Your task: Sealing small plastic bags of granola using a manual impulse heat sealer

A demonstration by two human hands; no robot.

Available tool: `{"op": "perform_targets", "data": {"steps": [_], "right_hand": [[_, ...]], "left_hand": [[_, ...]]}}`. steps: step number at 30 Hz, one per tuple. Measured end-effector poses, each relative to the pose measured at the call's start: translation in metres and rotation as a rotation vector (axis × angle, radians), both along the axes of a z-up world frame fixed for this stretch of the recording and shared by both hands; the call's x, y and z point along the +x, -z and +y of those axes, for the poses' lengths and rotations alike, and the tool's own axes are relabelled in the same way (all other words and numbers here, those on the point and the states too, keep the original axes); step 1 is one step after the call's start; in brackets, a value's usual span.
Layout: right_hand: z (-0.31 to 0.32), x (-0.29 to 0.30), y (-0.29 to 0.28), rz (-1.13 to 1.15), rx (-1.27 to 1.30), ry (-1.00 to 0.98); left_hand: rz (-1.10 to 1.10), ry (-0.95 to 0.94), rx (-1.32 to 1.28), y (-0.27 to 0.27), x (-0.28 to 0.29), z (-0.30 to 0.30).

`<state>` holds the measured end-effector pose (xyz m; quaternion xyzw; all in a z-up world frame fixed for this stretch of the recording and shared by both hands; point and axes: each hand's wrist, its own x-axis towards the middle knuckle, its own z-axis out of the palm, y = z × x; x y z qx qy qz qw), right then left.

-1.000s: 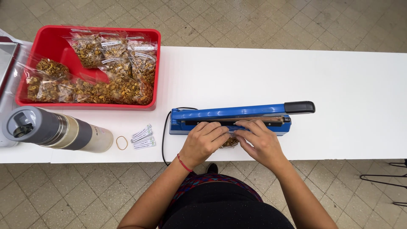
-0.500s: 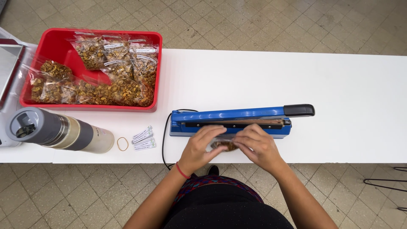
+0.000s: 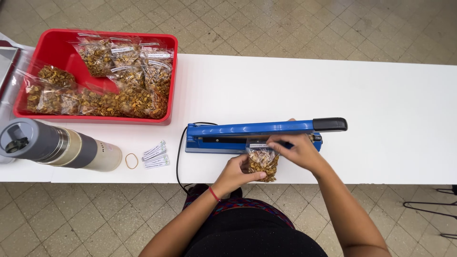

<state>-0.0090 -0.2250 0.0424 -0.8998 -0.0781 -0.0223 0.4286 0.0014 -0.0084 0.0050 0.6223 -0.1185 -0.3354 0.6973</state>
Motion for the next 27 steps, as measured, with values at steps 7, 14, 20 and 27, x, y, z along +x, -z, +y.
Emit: {"op": "perform_targets", "data": {"steps": [7, 14, 20, 27], "right_hand": [[0.004, 0.022, -0.025, 0.088, -0.054, -0.005], [-0.007, 0.033, -0.014, 0.173, 0.006, -0.011], [-0.038, 0.031, -0.007, 0.101, 0.149, 0.117], [-0.080, -0.012, -0.022, -0.310, 1.061, 0.389]], "left_hand": [[0.077, -0.088, -0.073, -0.030, -0.001, -0.004], [0.089, -0.113, -0.080, -0.047, -0.001, -0.003], [0.073, -0.117, -0.083, -0.056, -0.001, 0.000], [0.163, -0.051, 0.001, -0.002, 0.002, 0.001]]}}
